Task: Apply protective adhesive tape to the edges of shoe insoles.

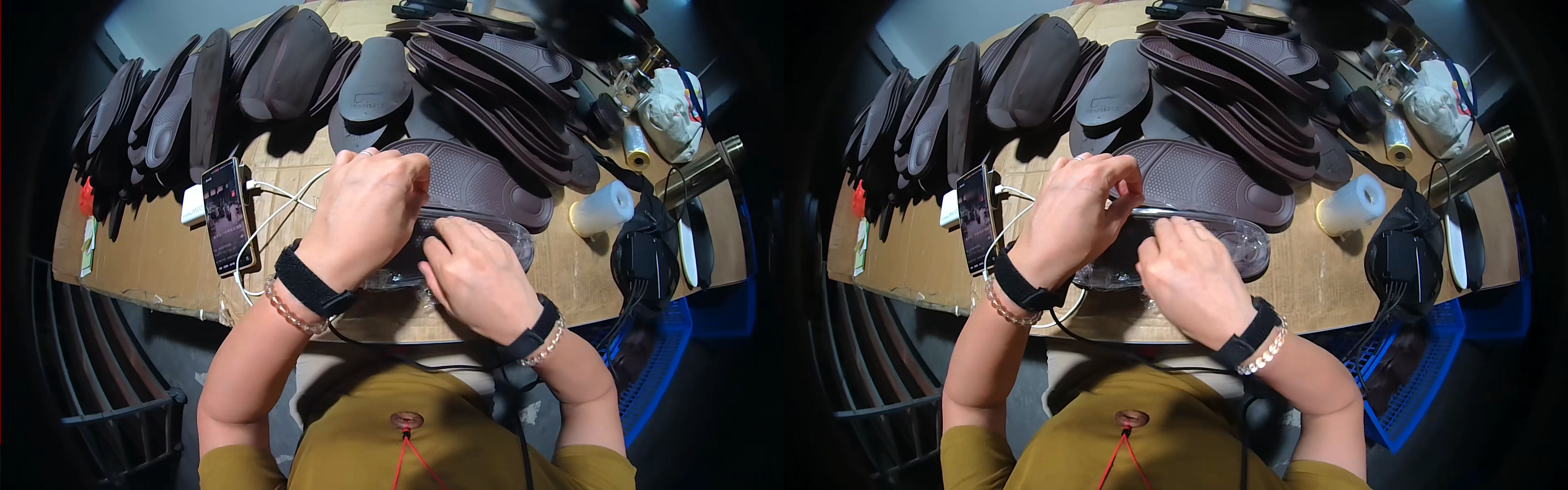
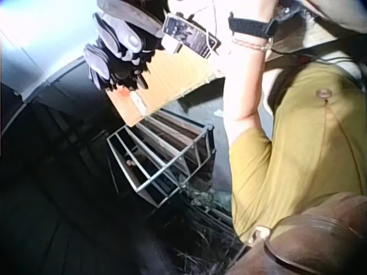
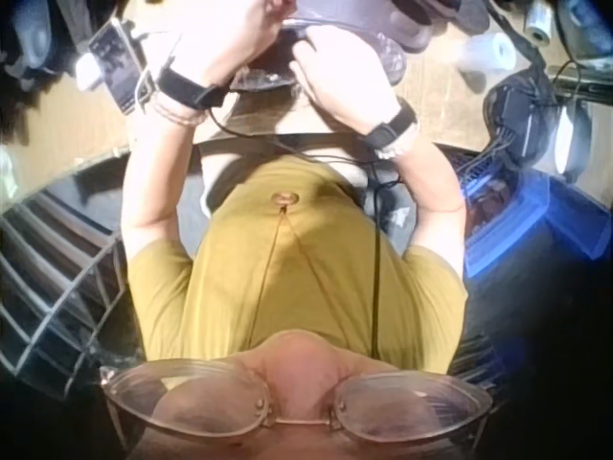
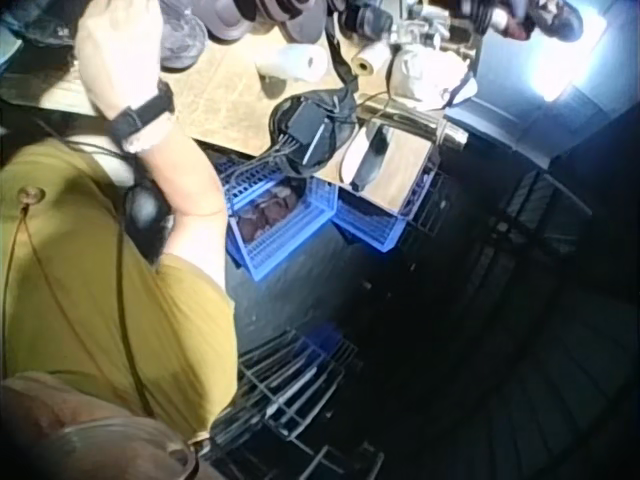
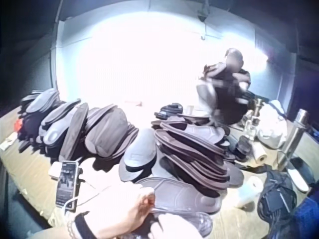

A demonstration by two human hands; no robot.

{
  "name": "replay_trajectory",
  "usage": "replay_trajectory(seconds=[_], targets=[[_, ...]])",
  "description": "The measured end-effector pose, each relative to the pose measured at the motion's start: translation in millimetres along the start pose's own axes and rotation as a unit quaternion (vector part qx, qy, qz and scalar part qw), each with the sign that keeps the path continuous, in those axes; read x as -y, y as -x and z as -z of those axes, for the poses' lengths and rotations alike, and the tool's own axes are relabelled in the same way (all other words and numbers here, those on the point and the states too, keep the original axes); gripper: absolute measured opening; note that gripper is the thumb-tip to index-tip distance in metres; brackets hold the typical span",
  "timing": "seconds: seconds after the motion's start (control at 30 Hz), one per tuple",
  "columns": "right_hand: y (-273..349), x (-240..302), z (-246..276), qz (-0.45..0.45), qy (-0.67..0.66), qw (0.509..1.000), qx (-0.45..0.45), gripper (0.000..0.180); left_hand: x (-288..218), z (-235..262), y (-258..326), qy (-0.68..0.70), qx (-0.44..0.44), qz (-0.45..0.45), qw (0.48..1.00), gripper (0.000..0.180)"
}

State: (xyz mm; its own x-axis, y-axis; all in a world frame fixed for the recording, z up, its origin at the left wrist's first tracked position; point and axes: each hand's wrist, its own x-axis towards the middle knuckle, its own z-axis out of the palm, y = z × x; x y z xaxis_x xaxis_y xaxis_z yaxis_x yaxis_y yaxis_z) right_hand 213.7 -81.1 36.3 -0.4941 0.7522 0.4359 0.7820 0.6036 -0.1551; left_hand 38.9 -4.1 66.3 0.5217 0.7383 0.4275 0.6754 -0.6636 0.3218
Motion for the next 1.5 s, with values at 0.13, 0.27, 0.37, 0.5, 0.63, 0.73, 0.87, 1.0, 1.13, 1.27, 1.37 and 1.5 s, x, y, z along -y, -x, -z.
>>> replay_trajectory(seconds=[0.13,0.27,0.37,0.5,0.63,0.73,0.87,1.0,1.13,1.27,1.37,1.5], targets=[[8.8,-6.2,-8.0,-0.038,0.013,0.995,0.093,0.017,9.1,11.4,-3.9,0.037,0.034,0.017,0.999,0.008],[6.7,-7.2,-10.9,-0.033,0.025,0.994,0.103,0.016,15.8,16.9,-8.3,0.106,0.060,0.103,0.987,0.013],[-0.5,-7.1,-9.0,-0.055,0.007,0.992,0.111,0.023,20.4,14.2,-4.5,0.127,0.073,0.170,0.974,0.013],[-1.1,-9.3,-12.0,-0.071,-0.010,0.994,0.087,0.039,-1.4,32.9,3.2,0.213,-0.047,0.058,0.974,0.017],[1.7,-8.1,-13.5,-0.058,-0.016,0.996,0.070,0.031,-34.9,93.5,18.4,0.565,-0.087,-0.076,0.817,0.027],[3.5,-6.1,-18.5,-0.017,0.032,0.998,0.061,0.021,-75.0,68.2,9.3,0.548,-0.105,-0.066,0.827,0.027],[2.2,-5.4,-12.6,-0.067,-0.012,0.996,0.063,0.013,-40.0,103.3,2.5,0.527,-0.116,-0.065,0.839,0.026],[12.2,-9.8,-23.4,-0.074,0.024,0.995,0.069,0.013,-74.0,84.9,30.1,0.552,-0.114,-0.066,0.823,0.025],[5.6,-13.3,-25.0,-0.084,-0.002,0.995,0.048,0.013,-141.0,42.3,31.6,0.565,-0.108,-0.050,0.817,0.026],[0.7,-1.7,-22.7,-0.084,-0.008,0.995,0.054,0.013,-137.8,49.7,56.6,0.569,-0.111,-0.044,0.813,0.026],[5.8,-6.9,-23.0,-0.101,0.003,0.993,0.063,0.013,-136.9,46.5,63.3,0.590,-0.104,-0.039,0.800,0.027],[0.3,-1.3,-12.3,-0.088,-0.029,0.995,0.044,0.014,-78.4,97.7,94.6,0.582,-0.109,-0.032,0.805,0.029]])
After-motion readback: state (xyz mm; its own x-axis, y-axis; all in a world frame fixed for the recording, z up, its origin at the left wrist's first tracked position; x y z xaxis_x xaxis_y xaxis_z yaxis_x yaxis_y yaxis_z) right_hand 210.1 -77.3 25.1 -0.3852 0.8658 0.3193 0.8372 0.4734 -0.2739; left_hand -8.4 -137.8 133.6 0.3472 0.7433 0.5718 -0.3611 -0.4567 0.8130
